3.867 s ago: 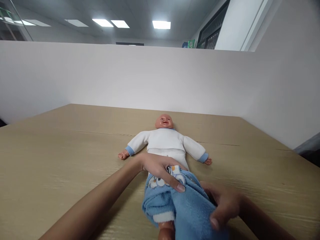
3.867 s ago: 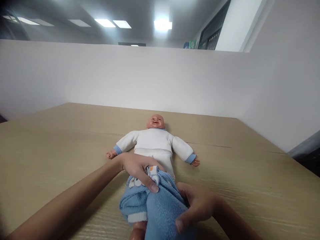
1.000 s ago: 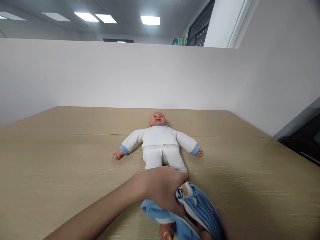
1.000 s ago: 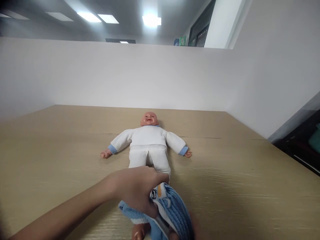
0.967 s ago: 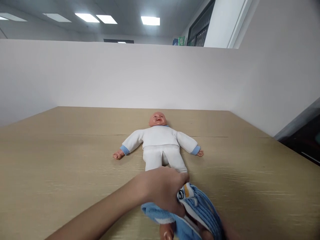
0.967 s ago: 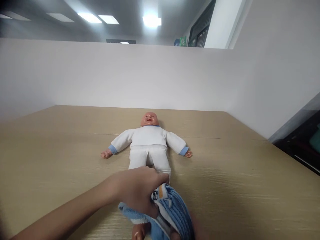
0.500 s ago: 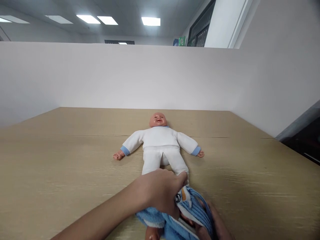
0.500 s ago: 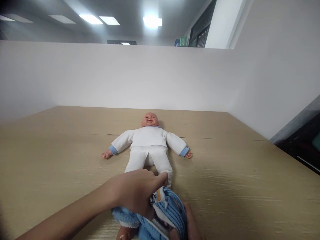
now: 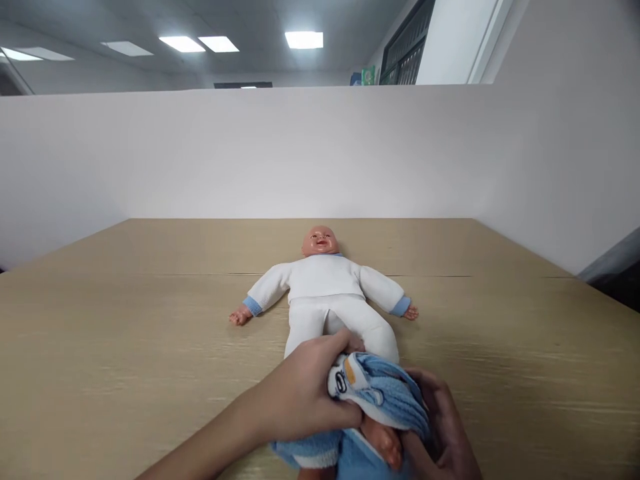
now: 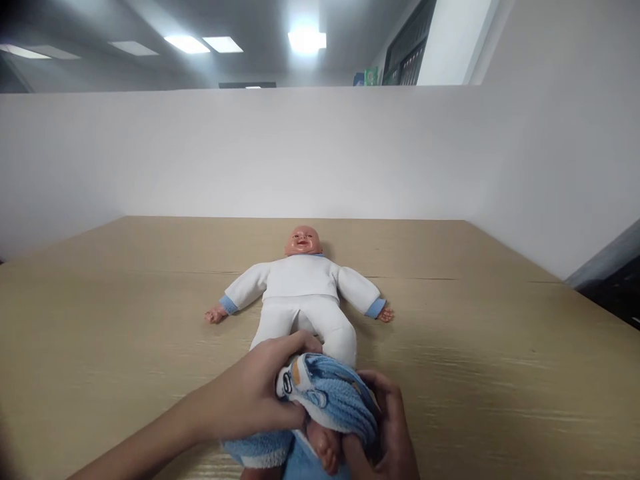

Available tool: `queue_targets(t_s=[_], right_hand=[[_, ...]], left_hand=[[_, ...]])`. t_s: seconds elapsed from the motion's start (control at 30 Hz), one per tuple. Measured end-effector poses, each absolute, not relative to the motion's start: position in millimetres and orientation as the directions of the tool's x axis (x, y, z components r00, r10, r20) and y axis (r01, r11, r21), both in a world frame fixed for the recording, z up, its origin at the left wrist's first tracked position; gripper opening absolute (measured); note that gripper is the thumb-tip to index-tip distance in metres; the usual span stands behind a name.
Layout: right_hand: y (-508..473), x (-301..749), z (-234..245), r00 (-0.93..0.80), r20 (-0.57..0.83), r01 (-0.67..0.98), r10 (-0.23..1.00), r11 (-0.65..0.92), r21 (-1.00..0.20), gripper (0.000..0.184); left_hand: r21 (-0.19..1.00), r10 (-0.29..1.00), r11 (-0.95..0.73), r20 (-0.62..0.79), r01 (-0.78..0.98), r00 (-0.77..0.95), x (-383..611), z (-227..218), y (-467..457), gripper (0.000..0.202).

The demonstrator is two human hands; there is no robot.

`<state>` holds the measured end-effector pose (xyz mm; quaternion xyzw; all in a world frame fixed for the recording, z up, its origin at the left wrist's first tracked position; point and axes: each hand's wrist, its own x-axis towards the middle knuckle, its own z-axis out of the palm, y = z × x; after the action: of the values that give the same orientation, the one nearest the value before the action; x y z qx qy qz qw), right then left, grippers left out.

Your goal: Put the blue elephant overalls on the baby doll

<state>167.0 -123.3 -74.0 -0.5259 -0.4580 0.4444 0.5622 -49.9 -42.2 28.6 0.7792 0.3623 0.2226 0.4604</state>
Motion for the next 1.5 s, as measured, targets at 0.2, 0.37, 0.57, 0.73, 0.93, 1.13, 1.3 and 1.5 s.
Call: queue_targets(t_s=[0.2, 0.37, 0.57, 0.73, 0.93, 1.13, 1.3, 1.5], right_hand=[[-110.9, 185.5, -63.4, 0.006, 0.043, 0.1, 0.999, 0.042, -0.994, 0.036], [-100.9, 199.5, -32.2, -0.202, 0.027, 0.16, 0.979, 0.06, -0.985, 0.039], [-85.6, 220.7, -6.1, -0.392, -0.088, 0.41, 0.916, 0.088, -0.908, 0.044], [-61.2, 215.3, -14.5, -0.364, -0.157, 0.355, 0.918, -0.019, -0.935, 0.039], [-50.5, 199.2, -54.6, -0.254, -0.224, -0.053, 0.941, -0.245, -0.968, 0.04], [-49.3, 187.8, -75.0, -0.257, -0.282, -0.316, 0.924, -0.356, -0.879, 0.042], [-39.5, 183.0, -81.2, -0.235, -0.241, -0.297, 0.942, -0.306, -0.905, 0.048], [-26.6, 187.6, -86.1, -0.238, -0.228, -0.205, 0.944, -0.278, -0.938, 0.057]], left_hand=[[0.82, 0.726, -0.479, 0.169, 0.314, 0.666, -51.9, 25.5, -36.2, 0.022], [0.667, 0.729, -0.584, 0.182, 0.462, 0.659, -66.4, 23.3, -41.0, 0.04], [0.558, 0.78, -0.571, 0.142, 0.602, 0.609, -86.5, 18.3, -51.6, 0.048], [0.626, 0.844, -0.466, 0.101, 0.626, 0.527, -104.2, 14.6, -47.9, 0.03], [0.699, 0.903, -0.262, -0.067, 0.665, 0.425, -129.5, 2.0, -55.2, 0.023], [0.983, 0.83, 0.001, -0.104, 0.185, 0.548, -132.1, -28.3, -63.3, 0.041], [0.997, 0.897, -0.004, -0.03, 0.077, 0.442, -122.5, -36.2, -54.2, 0.036], [0.998, 0.88, 0.061, -0.046, -0.016, 0.474, -125.5, -43.9, -47.4, 0.05]])
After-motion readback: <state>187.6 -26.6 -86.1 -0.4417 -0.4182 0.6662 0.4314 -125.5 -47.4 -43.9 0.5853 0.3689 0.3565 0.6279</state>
